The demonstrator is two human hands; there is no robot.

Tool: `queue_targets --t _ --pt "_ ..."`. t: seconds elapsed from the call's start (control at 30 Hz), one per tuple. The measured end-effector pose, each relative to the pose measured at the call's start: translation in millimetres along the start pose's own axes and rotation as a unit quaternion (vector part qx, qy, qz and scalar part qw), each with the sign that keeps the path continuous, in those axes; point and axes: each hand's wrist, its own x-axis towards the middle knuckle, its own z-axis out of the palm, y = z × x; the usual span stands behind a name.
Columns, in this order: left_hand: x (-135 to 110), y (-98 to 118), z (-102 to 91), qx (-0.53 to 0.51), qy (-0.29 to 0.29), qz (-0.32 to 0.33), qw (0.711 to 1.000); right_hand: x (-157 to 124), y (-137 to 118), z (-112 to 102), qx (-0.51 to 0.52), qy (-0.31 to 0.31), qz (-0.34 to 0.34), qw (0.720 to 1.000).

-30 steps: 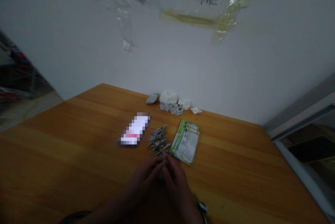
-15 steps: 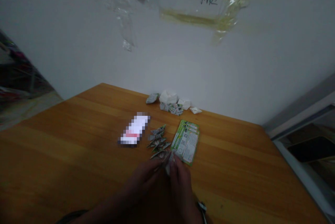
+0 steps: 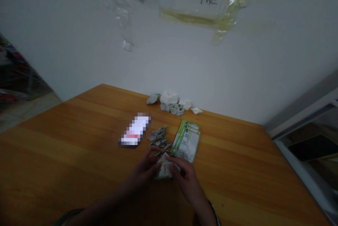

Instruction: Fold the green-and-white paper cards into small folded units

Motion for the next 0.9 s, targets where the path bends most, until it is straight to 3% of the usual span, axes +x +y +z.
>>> queue_targets --t 0.13,0.27,0.73,0.9 --pt "0 5 -6.5 0.142 0.013 0.061 0.988 0 0 -1 -0.012 0.008 -0.012 1.0" --pt "-1 4 -11.6 0.251 0.017 0.052 0.967 0 -1 -4 0.05 -0.004 0.002 0.999" --pt "-3 9 -11.8 0.322 0.042 0.073 0.943 -1 2 -6 0.099 0.001 0.033 0.994" --pt "-2 10 -11.7 0.31 0.041 0.065 0.948 0 -2 -7 0.103 0.006 0.038 0.994"
